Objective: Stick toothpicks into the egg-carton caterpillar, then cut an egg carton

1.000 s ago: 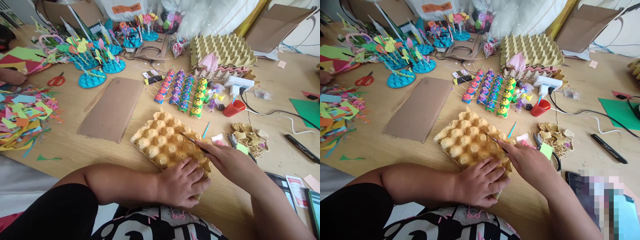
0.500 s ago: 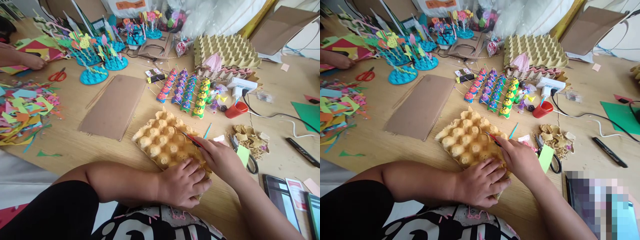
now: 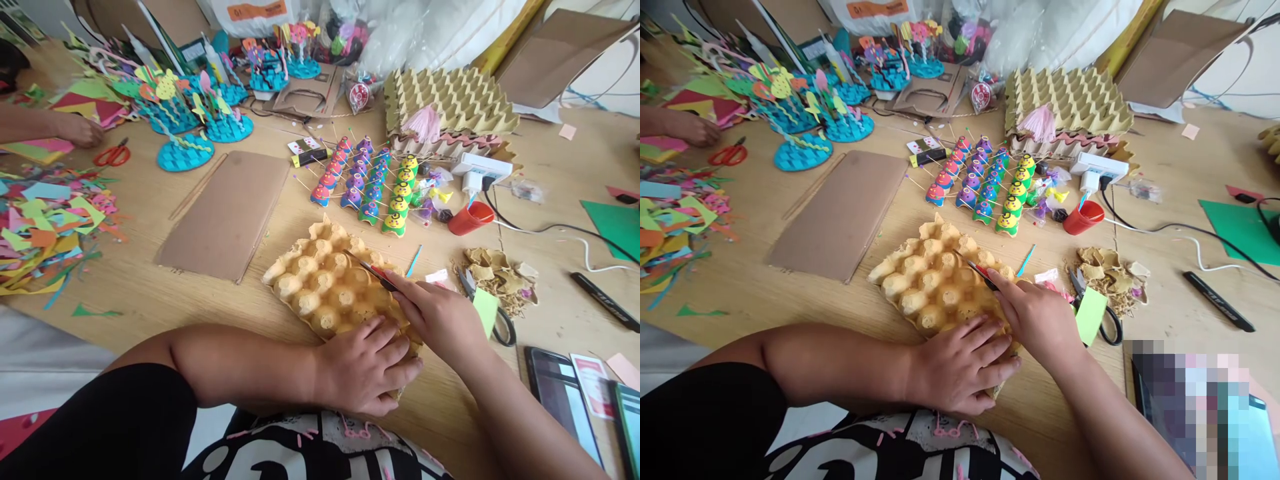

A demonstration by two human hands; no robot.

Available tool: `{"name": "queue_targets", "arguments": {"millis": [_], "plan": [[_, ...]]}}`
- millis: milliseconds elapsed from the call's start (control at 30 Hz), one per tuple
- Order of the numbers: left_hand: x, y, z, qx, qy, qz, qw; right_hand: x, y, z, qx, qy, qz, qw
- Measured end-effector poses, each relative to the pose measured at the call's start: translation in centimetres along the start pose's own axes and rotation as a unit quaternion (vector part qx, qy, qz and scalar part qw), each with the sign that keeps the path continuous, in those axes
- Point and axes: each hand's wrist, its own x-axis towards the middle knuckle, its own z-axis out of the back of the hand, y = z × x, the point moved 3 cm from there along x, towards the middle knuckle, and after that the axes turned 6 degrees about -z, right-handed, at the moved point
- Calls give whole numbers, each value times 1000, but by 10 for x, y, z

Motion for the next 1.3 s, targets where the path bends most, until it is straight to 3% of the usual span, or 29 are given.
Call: {"name": "queue_targets", "arguments": {"millis": [467,767,1300], "plan": [[-1,0,0,4,-3,-1,1000,-2,-1,2,-5,20,6,1000],[0,0,0,6,-3,0,1000,-1,-1,5,15,-12,2,1000],[0,0,0,-5,8,1,1000,4,3,-4,-42,49,-6,998]]}}
